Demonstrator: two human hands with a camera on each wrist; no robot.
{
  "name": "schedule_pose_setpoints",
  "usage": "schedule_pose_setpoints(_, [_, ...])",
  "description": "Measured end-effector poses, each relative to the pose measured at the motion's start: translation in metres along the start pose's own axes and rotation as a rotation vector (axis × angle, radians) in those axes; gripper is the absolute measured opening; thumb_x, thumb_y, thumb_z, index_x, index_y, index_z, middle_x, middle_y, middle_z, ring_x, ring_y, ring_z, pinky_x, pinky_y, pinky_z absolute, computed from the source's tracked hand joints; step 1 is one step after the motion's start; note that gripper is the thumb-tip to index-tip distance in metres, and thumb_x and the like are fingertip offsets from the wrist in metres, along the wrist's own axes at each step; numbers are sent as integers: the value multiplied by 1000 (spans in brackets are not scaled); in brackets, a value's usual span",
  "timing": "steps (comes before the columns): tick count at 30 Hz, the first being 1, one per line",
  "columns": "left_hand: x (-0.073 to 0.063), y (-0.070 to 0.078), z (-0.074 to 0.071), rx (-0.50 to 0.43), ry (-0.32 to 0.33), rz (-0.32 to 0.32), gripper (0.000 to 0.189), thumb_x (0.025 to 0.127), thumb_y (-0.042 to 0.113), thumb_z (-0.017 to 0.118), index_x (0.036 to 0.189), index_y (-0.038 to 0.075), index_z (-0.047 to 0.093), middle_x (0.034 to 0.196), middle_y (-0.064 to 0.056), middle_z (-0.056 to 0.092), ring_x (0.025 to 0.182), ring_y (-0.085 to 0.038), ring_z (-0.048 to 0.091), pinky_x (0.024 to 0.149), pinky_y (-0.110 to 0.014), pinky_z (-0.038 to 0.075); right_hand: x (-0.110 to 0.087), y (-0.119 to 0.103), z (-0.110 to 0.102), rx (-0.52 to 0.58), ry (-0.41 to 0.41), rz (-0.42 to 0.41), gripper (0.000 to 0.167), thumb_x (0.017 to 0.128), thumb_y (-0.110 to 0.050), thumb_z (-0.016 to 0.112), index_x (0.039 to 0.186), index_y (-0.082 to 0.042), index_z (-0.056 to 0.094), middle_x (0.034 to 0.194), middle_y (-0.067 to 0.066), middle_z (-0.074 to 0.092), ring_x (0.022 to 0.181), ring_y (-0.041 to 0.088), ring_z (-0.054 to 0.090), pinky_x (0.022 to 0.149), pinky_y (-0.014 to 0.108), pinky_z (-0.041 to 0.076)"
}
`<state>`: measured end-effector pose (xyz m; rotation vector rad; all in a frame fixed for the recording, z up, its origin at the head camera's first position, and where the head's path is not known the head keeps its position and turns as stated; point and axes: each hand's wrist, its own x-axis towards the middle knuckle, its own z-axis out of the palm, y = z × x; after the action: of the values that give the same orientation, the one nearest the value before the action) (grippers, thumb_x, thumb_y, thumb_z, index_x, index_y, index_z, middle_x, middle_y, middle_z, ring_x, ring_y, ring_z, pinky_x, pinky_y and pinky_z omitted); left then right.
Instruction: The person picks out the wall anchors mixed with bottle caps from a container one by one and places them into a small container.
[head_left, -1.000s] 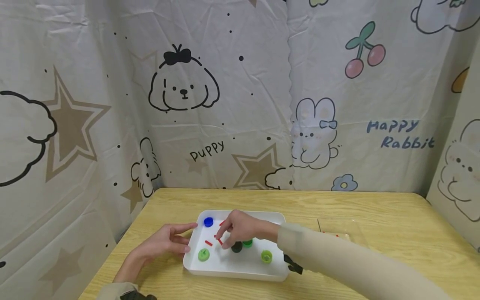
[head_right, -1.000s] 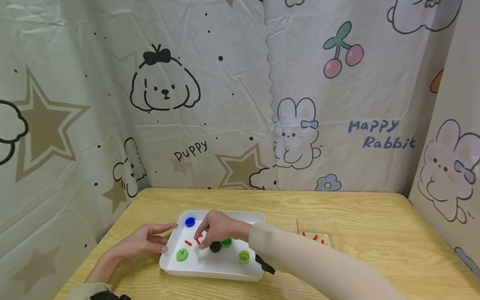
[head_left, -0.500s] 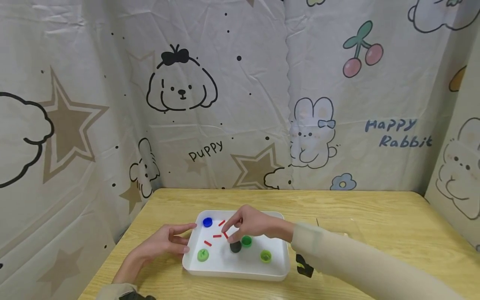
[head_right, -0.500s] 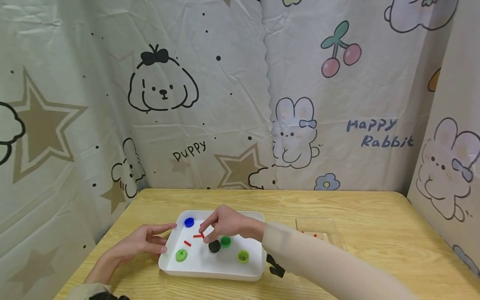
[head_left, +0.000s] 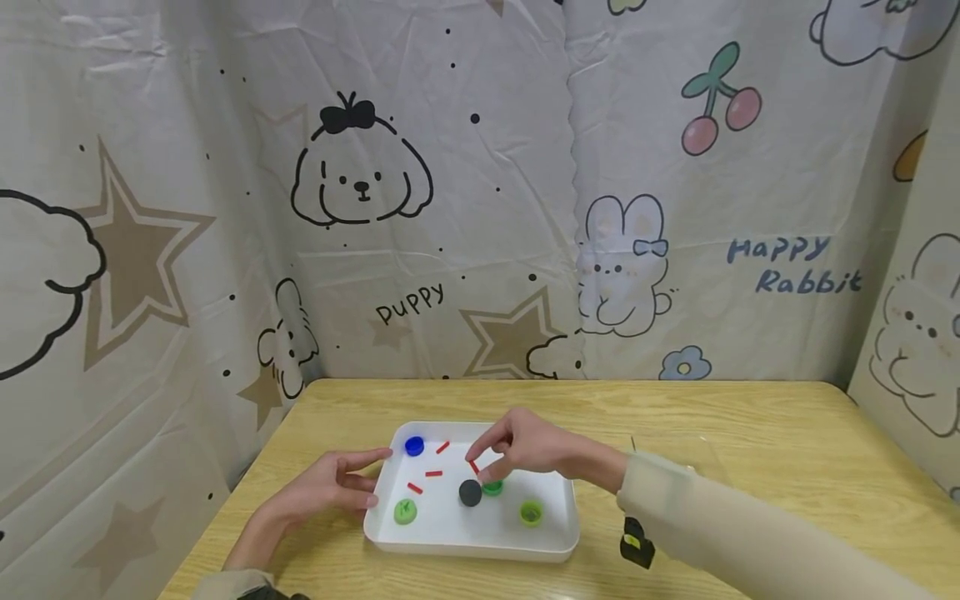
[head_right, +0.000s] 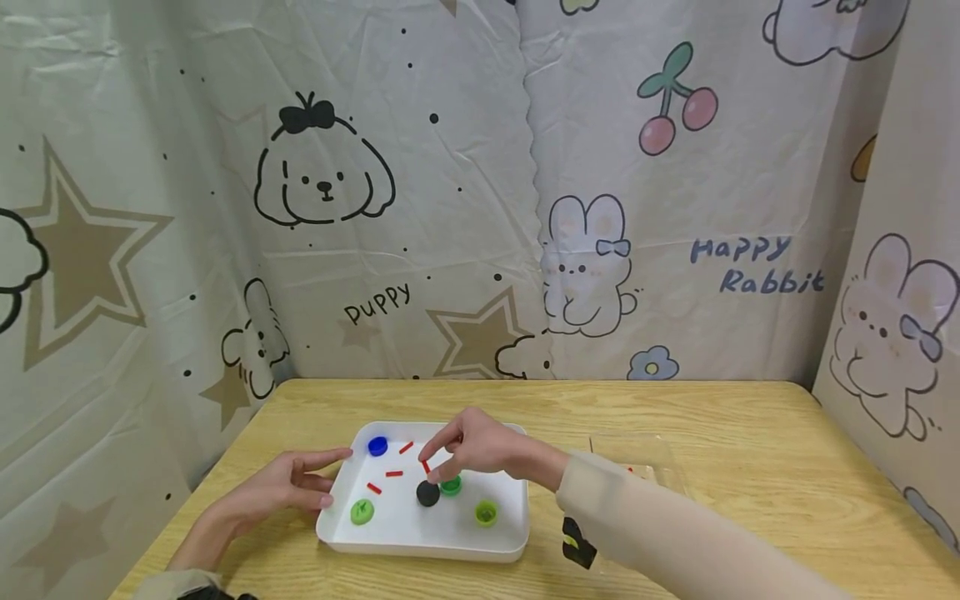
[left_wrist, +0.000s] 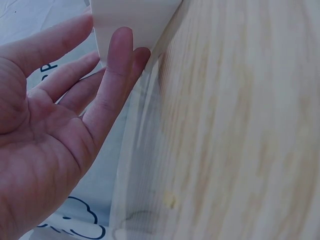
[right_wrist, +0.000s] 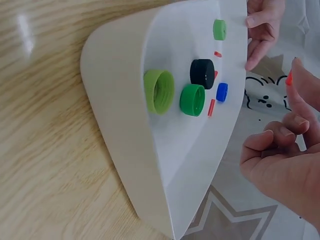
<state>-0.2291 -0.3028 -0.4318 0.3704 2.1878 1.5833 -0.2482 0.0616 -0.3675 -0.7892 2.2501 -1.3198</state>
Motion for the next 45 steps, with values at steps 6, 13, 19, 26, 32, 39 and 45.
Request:
schedule_pose_setpoints(6, [0, 0, 1, -9, 1, 2, 78, 91, 6, 80, 158, -4, 42, 153, -32, 49, 126, -40, 64, 90, -45, 61, -17, 0, -6, 26, 12, -41, 23, 84, -7, 88, 106, -10, 84, 63, -4, 30, 67, 15, 34, 70, 30, 37])
schedule_pose_setpoints(13, [1, 0, 1, -10, -3, -2, 78, 92, 7, 80, 158, -4, 41, 154, -32, 48, 126, -39, 64, 90, -45, 61, -35, 2, -15, 33, 39, -30, 25, 84, -7, 87, 109, -9, 83, 65, -3, 33, 69, 16, 35, 69, 30, 37])
schedule_pose_setpoints(19, [1, 0, 1, -8, -3, -5, 78, 92, 7, 80, 158, -4, 42, 154, -31, 48, 126, -39, 65, 90, -45, 61, -50, 7, -24, 58, 71, 7, 26, 83, -8, 88, 109, -9, 83, 67, -3, 35, 70, 16, 37, 67, 28, 37])
schedule_pose_setpoints(26, [2, 0, -1, -15, -7, -4, 78, 92, 7, 80, 159, -4, 41, 153, -31, 49, 125, -38, 65, 90, -45, 61, -67, 13, -38, 74, 106, 17, 28, 85, -10, 88, 112, -8, 82, 70, -2, 36, 70, 17, 37, 66, 27, 39])
schedule_pose_setpoints(32, [2, 1, 0, -9, -8, 1, 78, 92, 7, 80, 158, -5, 41, 154, -31, 48, 126, -38, 65, 91, -44, 61, -84, 17, -48, 83, 161, 28, 28, 86, -11, 87, 114, -7, 82, 70, -1, 36, 70, 18, 37, 66, 28, 39])
schedule_pose_setpoints(39, [1, 0, 1, -5, -5, -5, 78, 92, 8, 81, 158, -3, 42, 156, -31, 46, 127, -39, 64, 91, -44, 60, -104, 27, -58, 64, 211, 25, 32, 87, -10, 86, 117, -3, 80, 71, -1, 38, 70, 18, 39, 65, 28, 38])
schedule_pose_setpoints(45, [0, -1, 0, 1, -2, -8, 77, 91, 8, 81, 158, -3, 43, 156, -31, 46, 127, -39, 64, 91, -45, 61, -120, 37, -67, 93, 250, 52, 36, 88, -12, 86, 121, 0, 77, 71, -1, 36, 67, 16, 37, 60, 27, 35])
